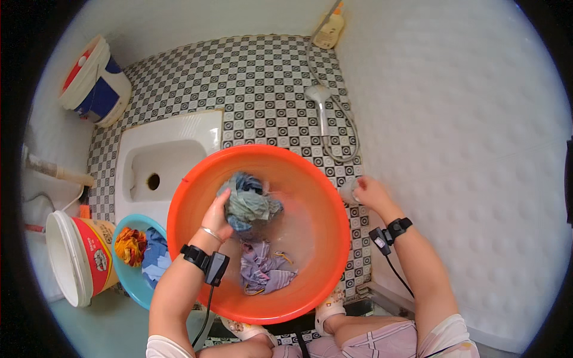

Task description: The person washes clothes in a basin of soapy water by hand, scrubbing and rinsing a yellow garment and then a blue-and-white patterned garment.

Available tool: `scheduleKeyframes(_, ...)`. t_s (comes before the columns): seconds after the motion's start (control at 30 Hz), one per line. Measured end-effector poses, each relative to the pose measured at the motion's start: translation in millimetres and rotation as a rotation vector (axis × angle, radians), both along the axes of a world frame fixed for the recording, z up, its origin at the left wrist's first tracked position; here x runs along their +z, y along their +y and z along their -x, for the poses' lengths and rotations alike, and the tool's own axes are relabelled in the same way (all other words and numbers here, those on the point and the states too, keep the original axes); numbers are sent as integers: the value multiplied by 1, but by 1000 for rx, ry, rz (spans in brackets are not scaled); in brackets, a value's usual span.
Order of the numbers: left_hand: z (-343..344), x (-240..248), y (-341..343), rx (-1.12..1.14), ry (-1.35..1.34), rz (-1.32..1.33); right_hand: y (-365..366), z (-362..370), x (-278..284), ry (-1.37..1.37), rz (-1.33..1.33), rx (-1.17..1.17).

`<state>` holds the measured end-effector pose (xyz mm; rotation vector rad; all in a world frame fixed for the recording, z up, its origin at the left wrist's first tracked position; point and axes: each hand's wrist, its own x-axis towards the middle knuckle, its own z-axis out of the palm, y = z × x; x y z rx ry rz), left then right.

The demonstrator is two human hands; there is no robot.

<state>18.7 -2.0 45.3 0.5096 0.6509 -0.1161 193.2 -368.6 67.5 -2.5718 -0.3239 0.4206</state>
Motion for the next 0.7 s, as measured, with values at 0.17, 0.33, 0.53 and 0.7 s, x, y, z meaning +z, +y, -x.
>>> scheduleKeyframes(0.17,22,-36,-16,-130,302,-44,6,10,-2,211,504,215)
scheduleKeyframes(0.33,25,-40,-11,-133,228,-34,1,-14,-66,325,661,310)
scheduleKeyframes(0.53,16,-47,-27,-135,194,-99,-42,-52,-154,297,756,498)
scheduleKeyframes(0.7,7,4,-42,-126,447,-232,-47,-54,-152,152,867,1013)
